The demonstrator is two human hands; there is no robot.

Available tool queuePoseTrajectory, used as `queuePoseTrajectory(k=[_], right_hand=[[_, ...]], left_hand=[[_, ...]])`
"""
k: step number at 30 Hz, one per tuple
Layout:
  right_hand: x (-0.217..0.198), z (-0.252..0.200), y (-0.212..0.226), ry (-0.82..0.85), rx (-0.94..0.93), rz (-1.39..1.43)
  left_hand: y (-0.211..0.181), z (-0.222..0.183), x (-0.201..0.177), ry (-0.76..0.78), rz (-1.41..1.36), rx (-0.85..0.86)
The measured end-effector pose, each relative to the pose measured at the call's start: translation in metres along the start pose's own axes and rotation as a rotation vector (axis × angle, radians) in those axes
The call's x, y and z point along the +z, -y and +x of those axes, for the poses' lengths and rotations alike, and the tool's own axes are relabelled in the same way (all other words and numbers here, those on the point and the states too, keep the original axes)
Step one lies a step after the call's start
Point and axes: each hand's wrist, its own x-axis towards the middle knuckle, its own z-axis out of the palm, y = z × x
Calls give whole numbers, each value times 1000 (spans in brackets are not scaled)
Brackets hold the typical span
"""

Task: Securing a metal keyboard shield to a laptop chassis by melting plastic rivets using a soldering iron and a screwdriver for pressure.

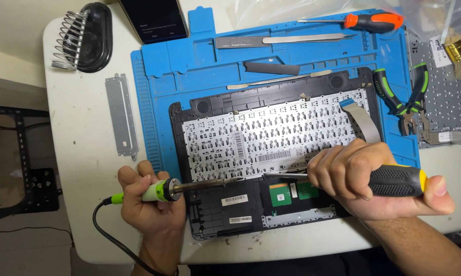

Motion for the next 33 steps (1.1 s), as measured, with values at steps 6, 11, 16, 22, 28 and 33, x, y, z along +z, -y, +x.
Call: queuePoseTrajectory(k=[6, 11, 16, 22, 28, 33], right_hand=[[0, 1, 2, 17, 15, 11], [0, 2, 1, 9, 14, 5], [0, 1, 1, 2, 15, -4], [1, 2, 1, 19, 14, 9], [-3, -1, -1, 17, -9, 5], [-2, 0, -2, 53, -36, 61]], left_hand=[[1, 1, -1, 0, 1, 10], [0, 2, 0, 2, -3, 4], [0, 1, -2, 18, -4, -1], [1, 2, -1, 14, -21, 10], [1, 1, 4, 10, -20, 13], [2, 3, -1, 49, -62, 8]])
